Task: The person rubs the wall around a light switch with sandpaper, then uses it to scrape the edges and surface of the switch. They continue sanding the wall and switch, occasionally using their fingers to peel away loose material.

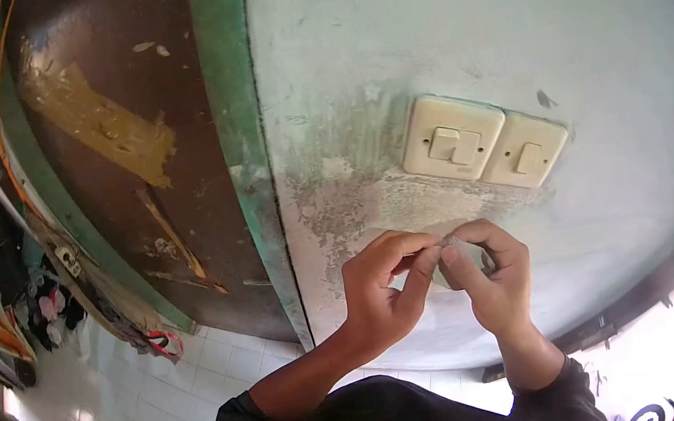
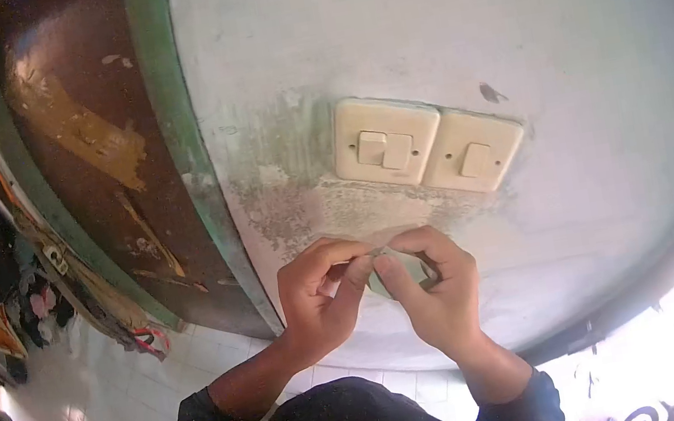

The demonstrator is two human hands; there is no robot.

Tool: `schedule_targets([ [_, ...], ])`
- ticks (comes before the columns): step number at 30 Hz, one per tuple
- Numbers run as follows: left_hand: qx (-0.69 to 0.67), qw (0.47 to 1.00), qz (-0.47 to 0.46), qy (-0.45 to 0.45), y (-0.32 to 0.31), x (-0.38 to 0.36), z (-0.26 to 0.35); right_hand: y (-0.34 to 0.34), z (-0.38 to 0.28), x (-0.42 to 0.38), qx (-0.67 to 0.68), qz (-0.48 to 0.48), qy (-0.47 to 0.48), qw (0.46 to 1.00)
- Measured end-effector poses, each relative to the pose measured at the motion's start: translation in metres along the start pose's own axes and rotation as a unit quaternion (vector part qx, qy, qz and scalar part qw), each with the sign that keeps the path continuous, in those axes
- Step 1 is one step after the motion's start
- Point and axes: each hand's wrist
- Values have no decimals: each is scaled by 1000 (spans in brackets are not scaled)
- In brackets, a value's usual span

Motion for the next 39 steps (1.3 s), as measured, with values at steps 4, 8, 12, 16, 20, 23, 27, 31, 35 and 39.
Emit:
schedule_targets([
  [4, 83, 989, 18, -120, -12, -11, -20, -8, 26, -18, -22, 94, 91, 991],
  [8, 306, 917, 4, -256, -2, 15, -10, -8, 0, 1, 15, 146, 63, 987],
  [12, 421, 834, 57, -353, 16, 50, -11, -6, -14, 24, -172, 216, 228, 934],
  [16, 450, 795, 44, -405, 22, 81, -16, -11, -34, 35, -226, 217, 245, 917],
  [20, 474, 768, 54, -426, 22, 87, -26, -10, -50, 41, -289, 200, 195, 916],
  [23, 466, 773, 59, -427, 20, 89, -28, -9, -62, 45, -310, 182, 172, 917],
  [27, 460, 775, 83, -426, 15, 89, -27, -8, -73, 49, -354, 145, 168, 909],
  [31, 425, 789, 93, -433, 15, 93, -32, -14, -77, 50, -405, 135, 152, 891],
  [35, 429, 781, 112, -439, 11, 96, -35, -10, -78, 52, -399, 109, 167, 895],
  [39, 414, 774, 129, -462, 9, 101, -41, -9, -79, 50, -448, 87, 174, 873],
])
Point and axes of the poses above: each hand's wrist, its own x-axis towards the middle knuckle, its own y-axis out of the back of the hand, z = x × y, and after that the axes turned 6 degrees about x, right-handed
